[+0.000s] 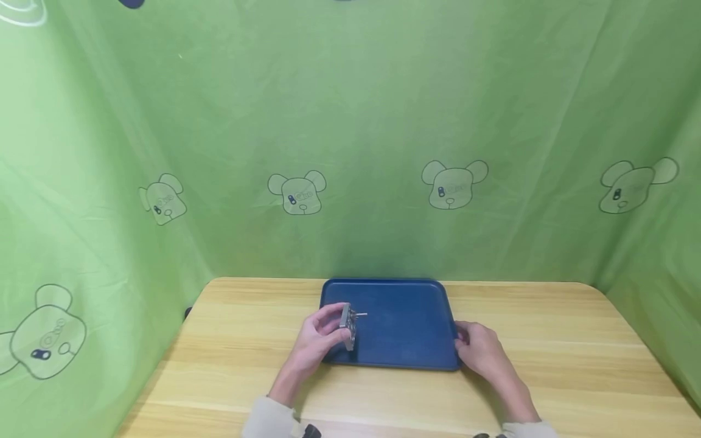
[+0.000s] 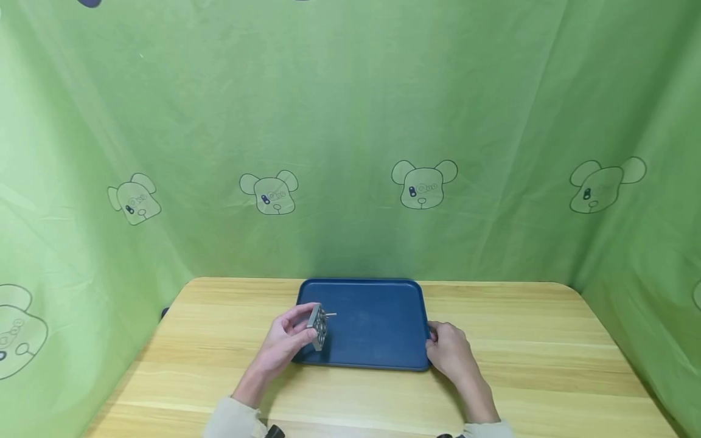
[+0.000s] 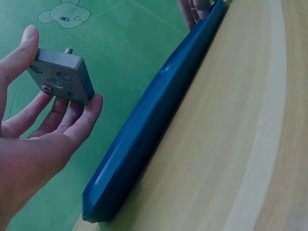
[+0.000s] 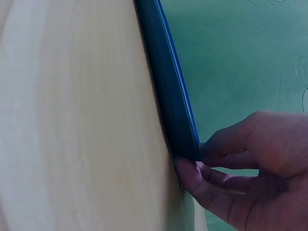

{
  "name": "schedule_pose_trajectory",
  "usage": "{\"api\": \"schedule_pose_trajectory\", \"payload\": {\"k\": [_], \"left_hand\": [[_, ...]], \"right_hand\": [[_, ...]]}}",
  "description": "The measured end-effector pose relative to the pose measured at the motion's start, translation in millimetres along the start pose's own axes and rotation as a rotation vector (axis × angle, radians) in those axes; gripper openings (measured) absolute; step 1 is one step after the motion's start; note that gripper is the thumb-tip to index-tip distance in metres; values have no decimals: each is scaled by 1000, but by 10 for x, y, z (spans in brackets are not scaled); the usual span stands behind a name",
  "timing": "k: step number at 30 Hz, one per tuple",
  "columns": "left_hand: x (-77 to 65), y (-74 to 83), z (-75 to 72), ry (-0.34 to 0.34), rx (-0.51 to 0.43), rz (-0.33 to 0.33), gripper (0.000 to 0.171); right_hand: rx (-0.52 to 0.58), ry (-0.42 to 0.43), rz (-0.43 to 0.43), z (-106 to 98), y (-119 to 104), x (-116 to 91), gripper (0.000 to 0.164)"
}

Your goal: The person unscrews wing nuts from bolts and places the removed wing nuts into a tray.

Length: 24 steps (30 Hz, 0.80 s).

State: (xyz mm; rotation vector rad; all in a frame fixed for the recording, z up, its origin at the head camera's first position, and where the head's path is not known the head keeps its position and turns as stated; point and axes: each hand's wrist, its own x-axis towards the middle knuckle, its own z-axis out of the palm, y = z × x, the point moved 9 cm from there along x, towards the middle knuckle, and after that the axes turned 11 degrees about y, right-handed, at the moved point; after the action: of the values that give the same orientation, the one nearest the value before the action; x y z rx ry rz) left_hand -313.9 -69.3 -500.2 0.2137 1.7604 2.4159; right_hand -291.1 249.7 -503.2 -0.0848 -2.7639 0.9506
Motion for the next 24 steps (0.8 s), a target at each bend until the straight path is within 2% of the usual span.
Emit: {"api": "schedule_pose_trajectory", "payload": {"k": [5, 12, 19, 24], "left_hand": [[1, -38, 64, -31, 30, 2, 66], [-40, -16, 194, -105, 61, 56, 74], [-73, 11, 294, -122, 67, 49, 76], [-79, 50, 313, -93, 77, 68, 75]], "right_hand": [[-2, -15, 0, -2, 2, 8, 45], [-23, -2, -30, -65, -41, 3, 42], [46, 45, -98, -237, -319, -20, 39], [105, 93, -165, -343, -569, -41, 35]]}}
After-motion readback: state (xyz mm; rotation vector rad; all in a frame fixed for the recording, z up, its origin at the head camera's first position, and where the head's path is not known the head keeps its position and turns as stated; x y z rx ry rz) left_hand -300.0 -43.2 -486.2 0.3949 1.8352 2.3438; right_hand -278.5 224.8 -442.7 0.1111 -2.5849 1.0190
